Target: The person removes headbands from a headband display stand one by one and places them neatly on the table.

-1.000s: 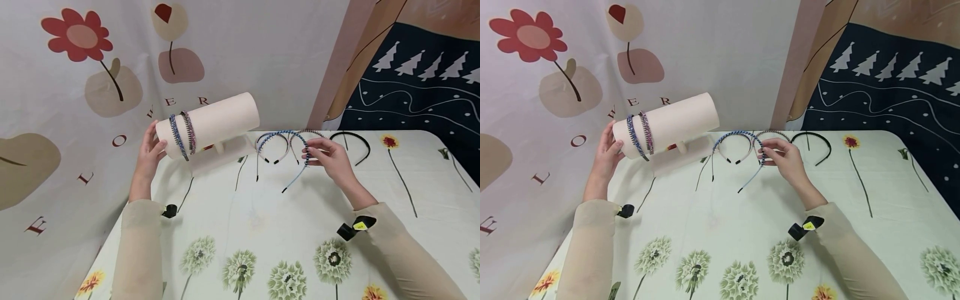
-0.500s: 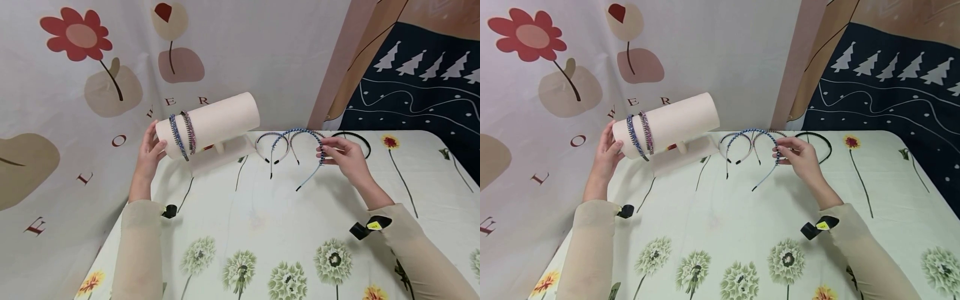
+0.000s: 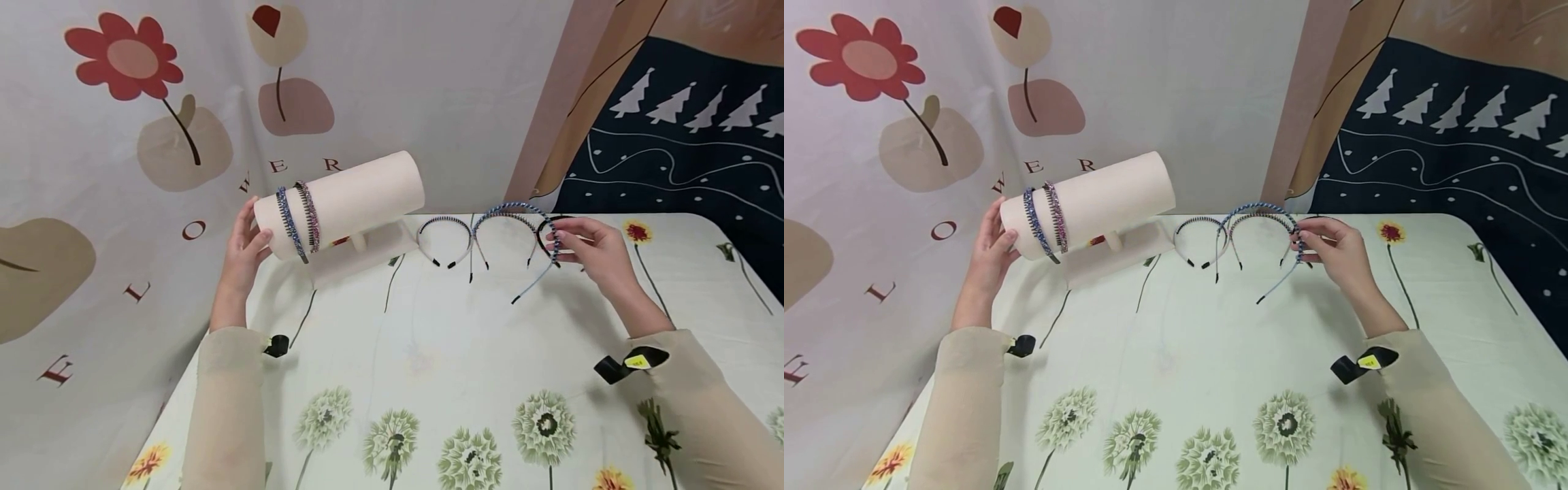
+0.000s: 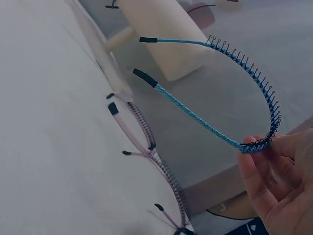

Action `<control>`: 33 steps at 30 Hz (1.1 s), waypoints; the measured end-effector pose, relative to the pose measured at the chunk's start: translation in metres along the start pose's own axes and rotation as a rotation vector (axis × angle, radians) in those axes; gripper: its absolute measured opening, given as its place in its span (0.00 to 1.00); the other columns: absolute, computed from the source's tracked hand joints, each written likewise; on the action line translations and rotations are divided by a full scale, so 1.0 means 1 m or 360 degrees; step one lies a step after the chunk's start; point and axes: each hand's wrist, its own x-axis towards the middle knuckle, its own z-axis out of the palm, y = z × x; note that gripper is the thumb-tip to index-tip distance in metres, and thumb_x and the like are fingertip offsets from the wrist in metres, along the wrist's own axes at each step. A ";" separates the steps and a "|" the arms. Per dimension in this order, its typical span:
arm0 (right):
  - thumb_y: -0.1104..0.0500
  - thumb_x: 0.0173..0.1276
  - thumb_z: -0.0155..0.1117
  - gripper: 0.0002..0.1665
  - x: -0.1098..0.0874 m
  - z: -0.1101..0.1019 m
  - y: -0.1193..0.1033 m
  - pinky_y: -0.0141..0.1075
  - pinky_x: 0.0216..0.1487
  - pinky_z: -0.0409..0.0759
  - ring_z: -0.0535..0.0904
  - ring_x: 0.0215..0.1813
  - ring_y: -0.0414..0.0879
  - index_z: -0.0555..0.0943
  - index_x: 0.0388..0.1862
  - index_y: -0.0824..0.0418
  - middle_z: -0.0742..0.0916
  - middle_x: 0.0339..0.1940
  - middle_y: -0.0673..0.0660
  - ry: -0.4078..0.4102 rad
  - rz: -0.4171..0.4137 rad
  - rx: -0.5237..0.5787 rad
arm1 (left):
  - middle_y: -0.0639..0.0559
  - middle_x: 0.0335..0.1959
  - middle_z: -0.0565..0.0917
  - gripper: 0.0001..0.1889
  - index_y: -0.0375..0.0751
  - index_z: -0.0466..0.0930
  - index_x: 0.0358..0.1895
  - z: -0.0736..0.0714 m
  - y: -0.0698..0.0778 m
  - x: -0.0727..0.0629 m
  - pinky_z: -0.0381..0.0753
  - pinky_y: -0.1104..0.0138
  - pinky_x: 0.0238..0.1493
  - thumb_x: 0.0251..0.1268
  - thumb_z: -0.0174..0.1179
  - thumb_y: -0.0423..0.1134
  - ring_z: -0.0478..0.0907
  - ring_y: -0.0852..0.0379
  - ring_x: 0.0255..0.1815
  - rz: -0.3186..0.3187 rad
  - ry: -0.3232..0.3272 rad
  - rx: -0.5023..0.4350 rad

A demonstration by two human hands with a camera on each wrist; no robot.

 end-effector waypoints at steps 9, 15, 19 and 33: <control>0.59 0.75 0.58 0.18 0.005 -0.022 0.007 0.23 0.38 0.83 0.84 0.37 0.23 0.78 0.60 0.61 0.85 0.34 0.25 0.0092 0.0009 -0.0055 | 0.59 0.81 0.55 0.35 0.62 0.53 0.78 0.000 0.000 0.000 0.75 0.76 0.55 0.72 0.56 0.42 0.63 0.56 0.73 0.0006 -0.0003 -0.0019; 0.59 0.75 0.58 0.14 0.008 -0.034 0.011 0.21 0.38 0.82 0.84 0.36 0.23 0.80 0.56 0.55 0.85 0.34 0.25 0.0110 0.0018 -0.0042 | 0.61 0.80 0.56 0.34 0.67 0.55 0.77 -0.001 -0.003 0.002 0.74 0.73 0.57 0.72 0.57 0.43 0.63 0.56 0.74 -0.0007 0.0010 0.0005; 0.57 0.74 0.59 0.14 0.009 -0.042 0.014 0.21 0.38 0.82 0.84 0.36 0.23 0.81 0.56 0.54 0.86 0.34 0.26 0.0138 0.0040 -0.0020 | 0.61 0.80 0.55 0.35 0.67 0.54 0.77 -0.005 -0.011 0.007 0.73 0.70 0.60 0.72 0.57 0.44 0.62 0.55 0.75 -0.0013 0.0021 0.0021; 0.55 0.72 0.61 0.12 0.012 -0.068 0.025 0.20 0.35 0.81 0.84 0.35 0.25 0.83 0.52 0.47 0.88 0.32 0.29 0.0257 0.0178 0.0118 | 0.60 0.80 0.55 0.35 0.65 0.54 0.78 -0.007 -0.014 0.009 0.74 0.71 0.57 0.72 0.57 0.43 0.62 0.56 0.75 -0.0015 0.0023 0.0001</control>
